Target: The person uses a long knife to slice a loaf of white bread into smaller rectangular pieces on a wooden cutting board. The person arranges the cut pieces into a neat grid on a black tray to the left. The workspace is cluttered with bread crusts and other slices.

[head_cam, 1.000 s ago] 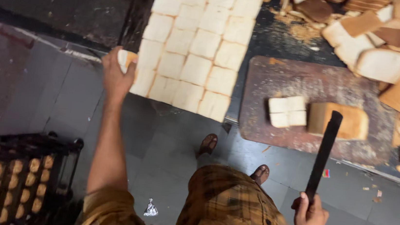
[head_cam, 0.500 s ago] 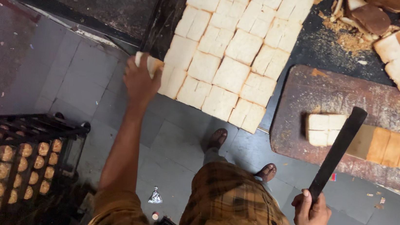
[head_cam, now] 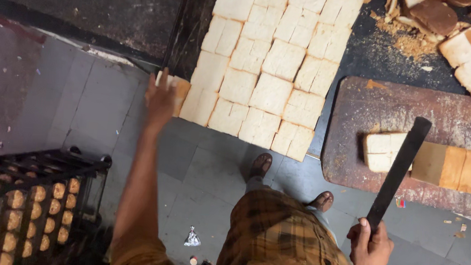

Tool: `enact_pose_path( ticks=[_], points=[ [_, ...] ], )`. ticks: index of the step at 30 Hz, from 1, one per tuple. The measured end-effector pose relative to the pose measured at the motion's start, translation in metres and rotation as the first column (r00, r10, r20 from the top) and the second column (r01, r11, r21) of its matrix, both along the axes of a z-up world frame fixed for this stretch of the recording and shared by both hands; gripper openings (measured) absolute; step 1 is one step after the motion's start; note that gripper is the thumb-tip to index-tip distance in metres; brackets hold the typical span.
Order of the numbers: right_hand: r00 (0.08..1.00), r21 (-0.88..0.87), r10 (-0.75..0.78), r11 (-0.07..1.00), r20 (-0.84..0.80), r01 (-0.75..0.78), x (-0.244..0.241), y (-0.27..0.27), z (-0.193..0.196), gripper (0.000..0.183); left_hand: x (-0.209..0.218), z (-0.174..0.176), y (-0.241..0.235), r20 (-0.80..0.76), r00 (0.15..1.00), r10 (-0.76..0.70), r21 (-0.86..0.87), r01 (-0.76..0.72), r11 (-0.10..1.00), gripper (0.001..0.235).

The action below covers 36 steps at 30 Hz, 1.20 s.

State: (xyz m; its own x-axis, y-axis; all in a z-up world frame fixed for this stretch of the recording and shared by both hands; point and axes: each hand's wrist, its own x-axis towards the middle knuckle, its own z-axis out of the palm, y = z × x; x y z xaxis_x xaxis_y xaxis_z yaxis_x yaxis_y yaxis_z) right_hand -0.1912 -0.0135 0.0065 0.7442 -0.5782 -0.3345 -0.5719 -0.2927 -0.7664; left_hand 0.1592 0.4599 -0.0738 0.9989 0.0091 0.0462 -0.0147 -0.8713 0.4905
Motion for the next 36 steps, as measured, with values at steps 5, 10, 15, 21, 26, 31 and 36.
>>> enact_pose_path(
  ticks=[5,10,15,21,26,31,36],
  points=[
    [0.999,0.035,-0.033,0.999,0.007,0.032,0.003,-0.004,0.001,0.026,-0.03,0.064,0.013,-0.109,0.989,-0.097,-0.029,0.094,0.995,0.052],
    [0.999,0.03,-0.031,0.999,0.015,0.031,0.004,-0.003,0.003,0.026,-0.062,0.084,-0.014,-0.02,0.995,-0.103,-0.087,0.1,0.991,0.034],
    [1.0,0.013,0.005,1.0,-0.004,-0.005,0.012,-0.008,0.002,0.029,-0.065,0.068,-0.01,0.19,0.976,-0.104,-0.09,0.123,0.988,0.019],
    [0.996,-0.016,0.069,0.998,0.056,-0.069,0.007,-0.013,-0.005,0.03,-0.071,0.04,-0.004,0.261,0.958,-0.12,-0.106,0.152,0.983,0.007],
    [1.0,-0.004,0.019,1.0,-0.014,-0.019,0.005,-0.011,-0.01,0.03,-0.06,0.044,-0.003,0.264,0.957,-0.118,-0.097,0.148,0.984,0.016],
    [0.999,0.023,-0.024,0.999,-0.035,0.025,0.001,-0.006,-0.015,0.03,-0.026,0.042,-0.01,0.181,0.966,-0.186,0.018,0.186,0.982,0.042],
    [0.996,-0.075,0.067,0.995,0.061,-0.063,0.007,-0.006,-0.017,0.03,0.006,0.026,-0.015,0.027,0.966,-0.258,0.119,0.253,0.96,0.049]
  ],
)
